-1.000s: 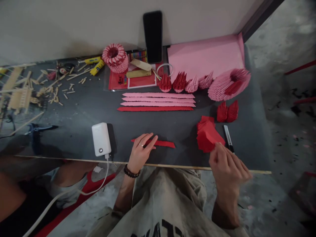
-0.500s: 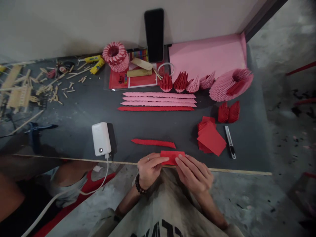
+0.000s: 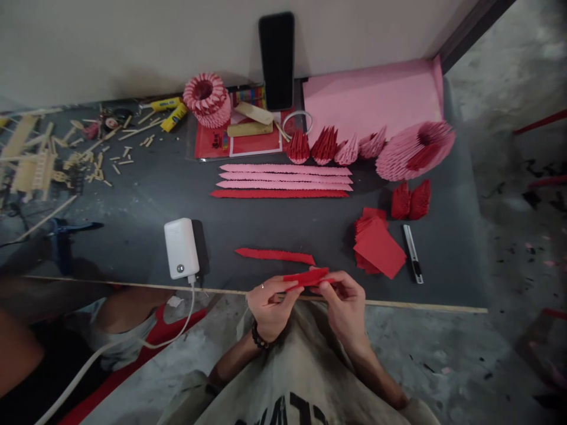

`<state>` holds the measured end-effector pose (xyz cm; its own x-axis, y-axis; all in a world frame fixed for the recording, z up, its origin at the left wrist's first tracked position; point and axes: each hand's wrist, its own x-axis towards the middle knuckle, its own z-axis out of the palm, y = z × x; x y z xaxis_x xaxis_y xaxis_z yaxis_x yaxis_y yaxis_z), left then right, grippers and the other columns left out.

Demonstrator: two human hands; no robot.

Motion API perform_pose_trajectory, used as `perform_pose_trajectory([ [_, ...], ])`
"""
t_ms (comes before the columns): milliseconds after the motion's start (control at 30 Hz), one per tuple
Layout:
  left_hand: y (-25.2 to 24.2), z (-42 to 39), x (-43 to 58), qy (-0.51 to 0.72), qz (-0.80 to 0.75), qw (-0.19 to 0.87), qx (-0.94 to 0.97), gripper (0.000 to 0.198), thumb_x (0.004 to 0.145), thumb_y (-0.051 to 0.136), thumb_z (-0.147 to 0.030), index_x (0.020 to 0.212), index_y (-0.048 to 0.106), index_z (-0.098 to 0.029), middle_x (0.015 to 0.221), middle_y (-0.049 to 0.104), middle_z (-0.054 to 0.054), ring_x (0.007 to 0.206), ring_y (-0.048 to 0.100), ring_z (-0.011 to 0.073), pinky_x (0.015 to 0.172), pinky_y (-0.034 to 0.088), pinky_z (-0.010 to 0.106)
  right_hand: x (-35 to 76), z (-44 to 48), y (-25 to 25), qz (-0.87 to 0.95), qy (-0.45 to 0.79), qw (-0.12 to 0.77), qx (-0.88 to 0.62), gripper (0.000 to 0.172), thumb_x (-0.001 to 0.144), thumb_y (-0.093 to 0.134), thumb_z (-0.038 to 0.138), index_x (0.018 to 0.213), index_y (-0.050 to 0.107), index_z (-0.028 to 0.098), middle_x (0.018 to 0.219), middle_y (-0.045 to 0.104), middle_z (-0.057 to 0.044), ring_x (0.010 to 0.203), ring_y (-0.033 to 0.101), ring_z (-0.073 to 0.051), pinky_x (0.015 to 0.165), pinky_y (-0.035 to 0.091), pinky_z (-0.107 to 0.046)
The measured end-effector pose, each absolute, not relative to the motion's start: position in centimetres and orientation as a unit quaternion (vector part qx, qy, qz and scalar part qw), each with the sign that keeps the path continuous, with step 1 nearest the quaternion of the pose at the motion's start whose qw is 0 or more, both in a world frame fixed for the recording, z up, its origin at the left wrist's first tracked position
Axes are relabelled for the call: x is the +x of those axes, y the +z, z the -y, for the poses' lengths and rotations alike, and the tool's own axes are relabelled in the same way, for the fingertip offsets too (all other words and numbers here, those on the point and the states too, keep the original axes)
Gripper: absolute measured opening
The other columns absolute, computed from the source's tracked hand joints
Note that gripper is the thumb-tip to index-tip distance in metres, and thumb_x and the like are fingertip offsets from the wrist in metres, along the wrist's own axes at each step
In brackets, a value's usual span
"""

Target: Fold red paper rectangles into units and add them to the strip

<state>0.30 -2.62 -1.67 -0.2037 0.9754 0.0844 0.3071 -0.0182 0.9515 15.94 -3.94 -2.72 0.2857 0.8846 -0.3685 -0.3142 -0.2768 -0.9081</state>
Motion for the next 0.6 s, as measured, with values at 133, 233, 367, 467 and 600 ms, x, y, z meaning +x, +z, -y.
perform_pose_trajectory([
  [133,-2.4,2.7,0.6,0.466,-0.640,0.412,0.451,0.015,0.081,0.089,-0.037,0.080,0.083,-0.023,0.077,0.082,0.004,0.063,0.074,0.0186,0.060,0.059,0.028,15.0,3.5,-2.5,0.188,0.527,0.584,-0.589,0.018,0.082,0.087,0.033,0.088,0.072,0.023,0.075,0.076,0.004,0.064,0.074,-0.012,0.065,0.064,-0.025],
  [233,-2.8,2.5,0.9,0.466,-0.655,0.433,0.407,0.019,0.081,0.089,-0.039,0.081,0.083,-0.021,0.074,0.081,0.004,0.064,0.074,0.0195,0.062,0.060,0.029,14.7,3.1,-2.0,0.179,0.506,0.597,-0.597,0.026,0.081,0.088,0.030,0.100,0.072,0.024,0.083,0.081,0.002,0.070,0.077,-0.014,0.068,0.065,-0.025],
  [367,-2.4,2.1,1.4,0.489,-0.651,0.462,0.353,0.030,0.078,0.091,-0.037,0.103,0.083,-0.022,0.080,0.082,0.004,0.064,0.076,0.0187,0.062,0.062,0.028,14.7,2.8,-1.8,0.171,0.507,0.594,-0.602,0.034,0.081,0.088,0.030,0.110,0.072,0.023,0.080,0.082,0.001,0.068,0.077,-0.014,0.069,0.064,-0.025],
  [467,-1.8,1.7,1.6,0.489,-0.626,0.526,0.303,0.041,0.081,0.089,-0.035,0.118,0.079,-0.021,0.079,0.083,0.004,0.065,0.078,0.0184,0.065,0.064,0.027,14.7,2.8,-1.8,0.168,0.502,0.589,-0.610,0.033,0.082,0.087,0.032,0.111,0.073,0.023,0.079,0.082,0.001,0.067,0.077,-0.014,0.069,0.064,-0.025],
  [600,-1.5,1.2,1.6,0.488,-0.613,0.550,0.290,0.022,0.082,0.089,-0.036,0.089,0.083,-0.017,0.071,0.080,0.004,0.062,0.075,0.0169,0.063,0.061,0.026,14.7,2.9,-1.9,0.173,0.489,0.580,-0.628,0.027,0.082,0.086,0.034,0.106,0.077,0.024,0.081,0.083,0.000,0.068,0.077,-0.014,0.068,0.064,-0.026],
])
